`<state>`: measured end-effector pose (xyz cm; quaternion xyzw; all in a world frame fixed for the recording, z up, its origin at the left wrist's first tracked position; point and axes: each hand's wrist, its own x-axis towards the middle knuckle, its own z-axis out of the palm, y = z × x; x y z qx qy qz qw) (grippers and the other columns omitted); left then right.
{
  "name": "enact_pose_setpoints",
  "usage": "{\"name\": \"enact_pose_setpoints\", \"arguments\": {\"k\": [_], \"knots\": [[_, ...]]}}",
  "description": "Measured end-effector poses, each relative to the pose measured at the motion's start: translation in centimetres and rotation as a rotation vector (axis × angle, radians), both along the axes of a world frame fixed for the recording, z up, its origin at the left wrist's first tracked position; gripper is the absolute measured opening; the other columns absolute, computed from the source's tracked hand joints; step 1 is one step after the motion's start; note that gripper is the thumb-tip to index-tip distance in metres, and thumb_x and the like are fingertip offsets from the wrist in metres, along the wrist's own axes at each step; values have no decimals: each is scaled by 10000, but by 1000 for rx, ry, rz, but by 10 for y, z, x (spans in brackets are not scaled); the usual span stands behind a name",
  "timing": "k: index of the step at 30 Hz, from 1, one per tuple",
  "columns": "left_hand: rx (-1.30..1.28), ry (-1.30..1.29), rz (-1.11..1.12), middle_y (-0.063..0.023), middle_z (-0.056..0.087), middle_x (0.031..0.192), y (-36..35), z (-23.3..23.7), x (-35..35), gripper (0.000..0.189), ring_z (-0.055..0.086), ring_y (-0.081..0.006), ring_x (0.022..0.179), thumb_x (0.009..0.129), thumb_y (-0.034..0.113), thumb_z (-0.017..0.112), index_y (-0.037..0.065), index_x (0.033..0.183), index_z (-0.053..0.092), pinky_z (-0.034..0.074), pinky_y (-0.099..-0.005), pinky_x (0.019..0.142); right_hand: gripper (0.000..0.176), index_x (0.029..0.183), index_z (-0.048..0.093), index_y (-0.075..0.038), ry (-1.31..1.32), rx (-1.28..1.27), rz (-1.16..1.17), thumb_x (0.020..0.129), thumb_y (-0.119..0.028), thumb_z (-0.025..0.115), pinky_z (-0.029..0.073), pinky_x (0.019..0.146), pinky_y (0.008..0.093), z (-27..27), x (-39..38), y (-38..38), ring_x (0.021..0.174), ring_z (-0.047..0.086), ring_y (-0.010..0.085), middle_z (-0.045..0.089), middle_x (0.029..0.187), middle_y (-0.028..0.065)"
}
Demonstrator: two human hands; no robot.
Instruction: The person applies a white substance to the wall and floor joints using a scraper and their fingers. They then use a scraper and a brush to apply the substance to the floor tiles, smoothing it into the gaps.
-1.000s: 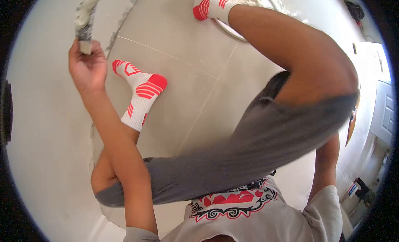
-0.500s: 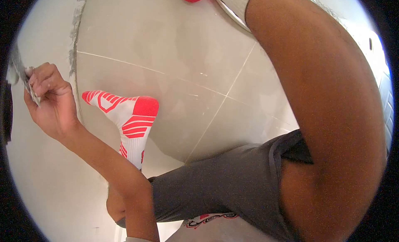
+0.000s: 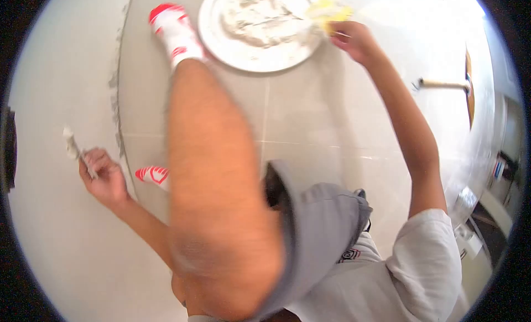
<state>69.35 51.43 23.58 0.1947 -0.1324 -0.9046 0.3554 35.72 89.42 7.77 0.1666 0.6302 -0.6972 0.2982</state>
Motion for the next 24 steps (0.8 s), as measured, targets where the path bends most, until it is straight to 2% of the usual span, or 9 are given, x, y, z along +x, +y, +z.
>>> {"name": "enact_pose_setpoints", "arguments": {"k": [2,4,7,8,13,15,17,18,24], "knots": [[23,28,-64,-55,410,791,3,8,2,121,406,-134,654,824,57,493,-19,888,423,425,-235,506,250,965,522,1,51,149,91,768,-139,582,438,697,272,5,14,-13,786,490,146,540,899,54],[-28,-4,-38,-54,417,779,6,14,5,116,413,-132,657,821,32,490,-29,908,442,423,-228,513,287,978,516,-9,73,143,160,760,-175,602,400,735,283,5,22,-21,886,437,144,517,989,65],[-45,-40,-41,-40,427,744,6,18,10,189,431,-126,666,802,3,505,-19,989,485,410,-224,514,286,964,524,-21,46,231,75,757,-195,618,381,740,285,-6,16,-29,897,428,143,510,977,56],[-58,-62,-45,-46,420,731,6,19,12,148,425,-123,645,804,-4,499,-32,948,481,423,-224,520,286,964,524,-21,30,225,70,757,-195,618,381,740,285,-8,15,-30,897,428,143,510,977,56],[-71,-80,-68,-46,420,731,7,26,12,145,432,-122,647,802,-5,498,-25,944,481,429,-226,525,302,982,534,-22,49,220,66,763,-209,623,369,663,219,-29,-2,-22,842,452,121,510,964,39],[-80,-80,-67,-46,422,734,12,25,9,145,435,-122,652,801,-5,497,-24,944,481,431,-227,527,311,1017,514,1,-5,80,138,795,-201,596,417,686,212,-28,-11,-10,831,484,117,510,985,47],[-113,-83,-73,-47,425,741,19,27,6,145,444,-126,668,801,-3,495,-23,943,481,439,-232,532,345,1060,466,50,-62,-189,70,827,-200,514,417,813,373,-24,-10,-7,964,472,281,473,1034,171],[-120,-86,-79,-47,425,741,23,28,4,145,444,-126,668,801,-3,495,-23,943,481,439,-232,532,257,1041,467,55,-54,-260,25,826,-85,484,437,810,344,-5,-2,-11,936,483,245,471,1032,147],[-130,-66,-119,-50,428,753,30,30,-12,151,451,-135,685,797,-3,491,-28,945,482,453,-236,546,225,995,472,65,69,-144,-7,813,-63,506,463,789,326,5,-26,-1,877,503,227,494,981,134]]}}
